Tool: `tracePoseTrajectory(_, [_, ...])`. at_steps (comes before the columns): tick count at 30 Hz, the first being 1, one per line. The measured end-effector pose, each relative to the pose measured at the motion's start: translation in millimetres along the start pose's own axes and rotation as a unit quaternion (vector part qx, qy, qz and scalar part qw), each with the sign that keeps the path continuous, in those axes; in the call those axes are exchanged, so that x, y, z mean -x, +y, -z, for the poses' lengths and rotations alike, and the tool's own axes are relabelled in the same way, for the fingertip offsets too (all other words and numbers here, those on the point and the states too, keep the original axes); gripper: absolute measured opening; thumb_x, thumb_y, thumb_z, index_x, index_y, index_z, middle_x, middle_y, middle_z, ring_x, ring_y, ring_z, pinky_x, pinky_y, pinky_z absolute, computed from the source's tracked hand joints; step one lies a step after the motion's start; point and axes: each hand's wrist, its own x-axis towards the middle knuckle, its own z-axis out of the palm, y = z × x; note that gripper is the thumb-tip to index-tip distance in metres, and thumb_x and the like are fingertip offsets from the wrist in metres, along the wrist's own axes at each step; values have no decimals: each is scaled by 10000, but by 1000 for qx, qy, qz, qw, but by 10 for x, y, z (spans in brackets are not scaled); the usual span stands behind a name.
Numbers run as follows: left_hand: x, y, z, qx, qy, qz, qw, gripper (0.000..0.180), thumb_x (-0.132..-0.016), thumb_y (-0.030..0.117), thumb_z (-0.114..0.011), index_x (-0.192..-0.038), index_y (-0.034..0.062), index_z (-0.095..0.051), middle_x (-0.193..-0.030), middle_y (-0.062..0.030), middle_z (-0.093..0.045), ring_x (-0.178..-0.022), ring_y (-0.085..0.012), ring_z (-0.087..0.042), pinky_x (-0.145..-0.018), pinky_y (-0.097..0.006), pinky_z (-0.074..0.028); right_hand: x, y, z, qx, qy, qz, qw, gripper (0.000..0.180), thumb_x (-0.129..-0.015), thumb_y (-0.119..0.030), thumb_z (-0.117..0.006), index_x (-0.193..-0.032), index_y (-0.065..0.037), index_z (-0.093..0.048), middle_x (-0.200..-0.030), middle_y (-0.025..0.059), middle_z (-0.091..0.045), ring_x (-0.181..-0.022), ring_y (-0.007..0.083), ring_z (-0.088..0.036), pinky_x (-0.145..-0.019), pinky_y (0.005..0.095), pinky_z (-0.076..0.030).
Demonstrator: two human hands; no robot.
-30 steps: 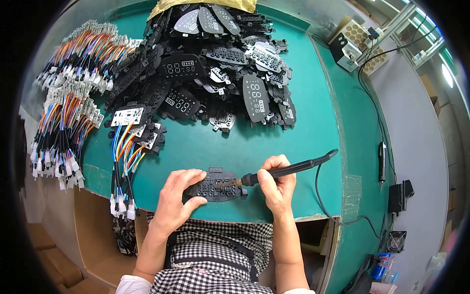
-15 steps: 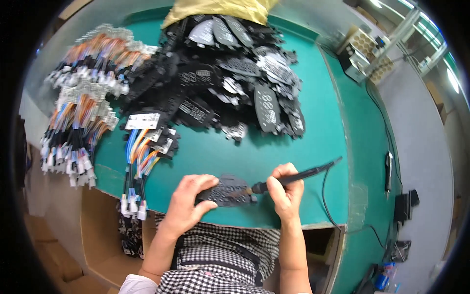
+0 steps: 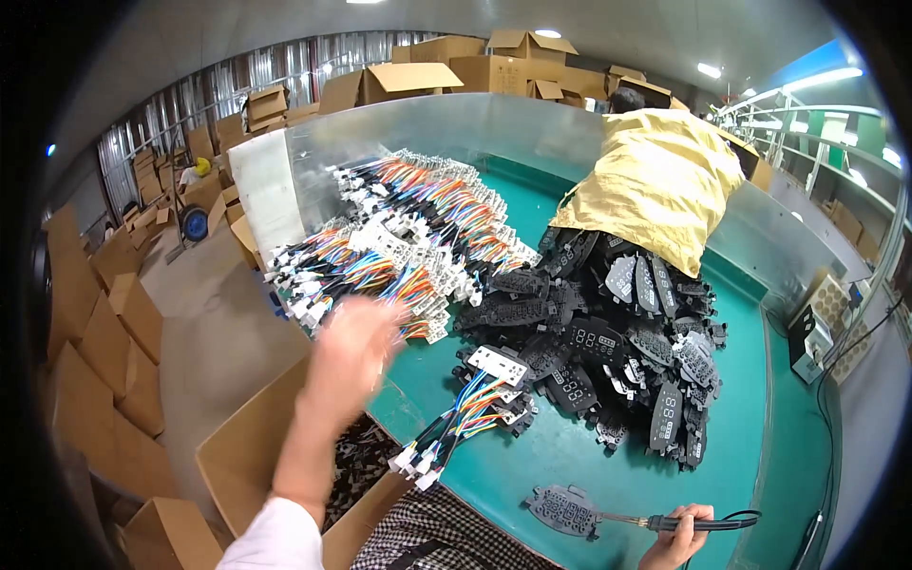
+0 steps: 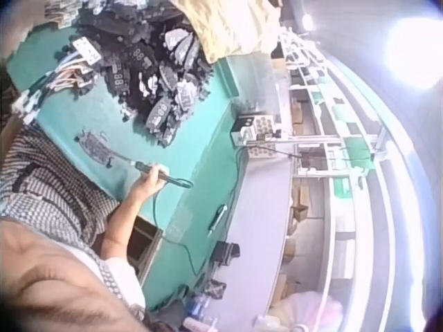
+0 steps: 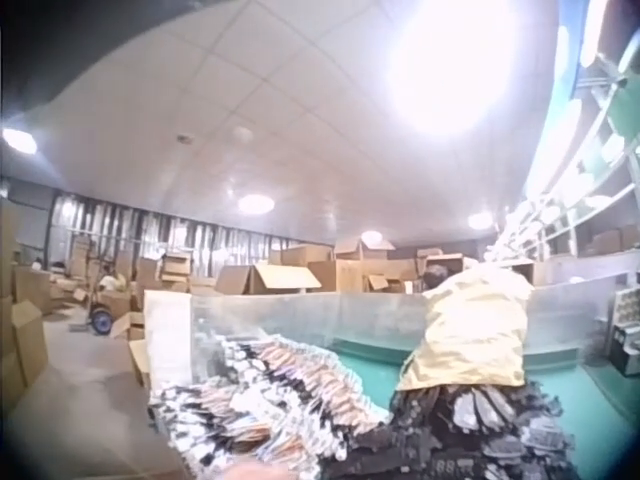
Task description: The person solders wiring harnesses onto circuit boards and plastic components at a workbench, using a soldering iron and solder wire.
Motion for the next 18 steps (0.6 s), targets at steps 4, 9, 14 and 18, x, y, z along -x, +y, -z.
tracePoseTrajectory(4, [-577, -1207, -204, -163, -180, 154, 958, 311, -716, 27, -615, -1024, 73, -606, -929, -152, -615, -904, -324, -561, -793, -405, -454, -10, 40, -61, -17, 13, -18, 1000, 117, -867, -164, -467, -807, -83, -408, -691, -15, -384, -506, 6, -285, -413, 159, -200])
tracePoseTrajectory(9, [-653, -1988, -700, -201, -302, 132, 923, 217, -760, 36, -495, -936, 84, -613, -935, -182, -614, -943, -355, -584, -794, -447, -477, -14, 134, -55, -13, 26, -38, 999, 96, -865, -160, -479, -822, -96, -422, -658, -29, -392, -468, -1, -260, -405, 155, -184])
tracePoseTrajectory(14, [-800, -1945, -417, -190, -226, 129, 947, 133, -734, 69, -526, -836, 60, -610, -827, -177, -617, -795, -348, -603, -680, -427, -479, 27, 113, 32, -30, 25, -41, 998, 100, -863, -155, -497, -847, -87, -426, -632, -31, -377, -464, 1, -260, -399, 162, -183])
tracePoseTrajectory(18, [-931, -1654, 541, -150, -128, 90, 976, 189, -687, -24, -566, -862, 37, -598, -856, -122, -629, -799, -261, -600, -684, -351, -469, 28, 28, 88, -6, 24, -40, 999, 126, -818, -183, -502, -838, -87, -424, -651, -26, -364, -531, 25, -295, -441, 165, -209])
